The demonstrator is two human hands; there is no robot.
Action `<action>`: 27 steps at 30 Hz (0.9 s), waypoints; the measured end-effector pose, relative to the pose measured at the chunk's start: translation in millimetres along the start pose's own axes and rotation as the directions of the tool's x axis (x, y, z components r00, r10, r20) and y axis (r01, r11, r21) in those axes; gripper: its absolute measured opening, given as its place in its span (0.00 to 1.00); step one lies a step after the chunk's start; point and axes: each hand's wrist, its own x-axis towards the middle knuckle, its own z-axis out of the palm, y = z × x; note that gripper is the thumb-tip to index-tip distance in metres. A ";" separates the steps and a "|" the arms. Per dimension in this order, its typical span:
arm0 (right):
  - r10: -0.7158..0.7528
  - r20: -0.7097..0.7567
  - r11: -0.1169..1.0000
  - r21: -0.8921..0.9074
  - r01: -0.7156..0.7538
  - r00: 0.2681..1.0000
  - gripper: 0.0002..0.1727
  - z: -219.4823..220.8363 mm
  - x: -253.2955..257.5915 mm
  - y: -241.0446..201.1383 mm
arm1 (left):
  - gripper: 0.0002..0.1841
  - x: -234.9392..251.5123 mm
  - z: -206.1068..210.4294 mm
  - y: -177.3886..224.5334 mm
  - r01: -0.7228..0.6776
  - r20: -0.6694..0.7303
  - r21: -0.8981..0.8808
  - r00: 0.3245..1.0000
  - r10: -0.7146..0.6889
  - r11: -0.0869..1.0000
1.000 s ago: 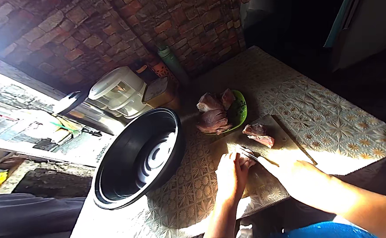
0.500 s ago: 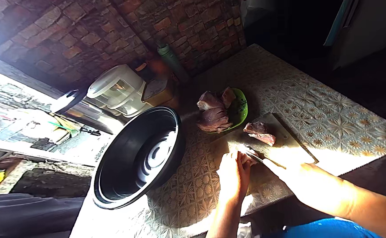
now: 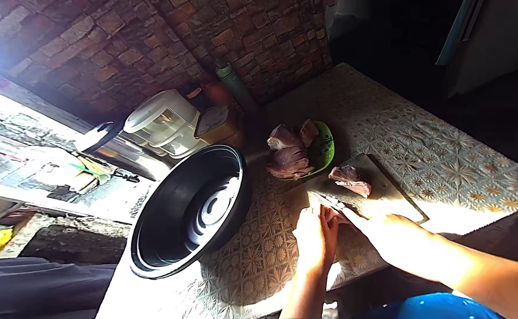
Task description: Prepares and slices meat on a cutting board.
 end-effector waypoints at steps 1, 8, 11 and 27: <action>0.020 -0.010 1.000 -0.011 -0.020 1.000 0.40 6.1 -9.6 4.0 | 0.18 -0.1 0.7 -0.3 -0.005 -0.003 -0.001 1.000 0.005 1.000; 0.010 -0.010 0.999 0.035 -0.010 1.000 0.37 -9.2 23.8 -15.1 | 0.15 1.3 7.7 -3.1 -0.091 -0.098 0.007 0.991 0.091 0.996; -0.030 -0.055 0.997 0.065 0.034 0.998 0.36 -16.7 48.7 -22.9 | 0.18 -0.1 5.2 -1.1 -0.063 -0.084 0.013 0.994 0.064 0.998; 0.039 -0.026 0.999 0.023 -0.038 0.999 0.39 -6.4 14.5 -19.8 | 0.19 -0.9 3.8 7.0 -0.025 -0.072 0.051 0.997 0.029 0.998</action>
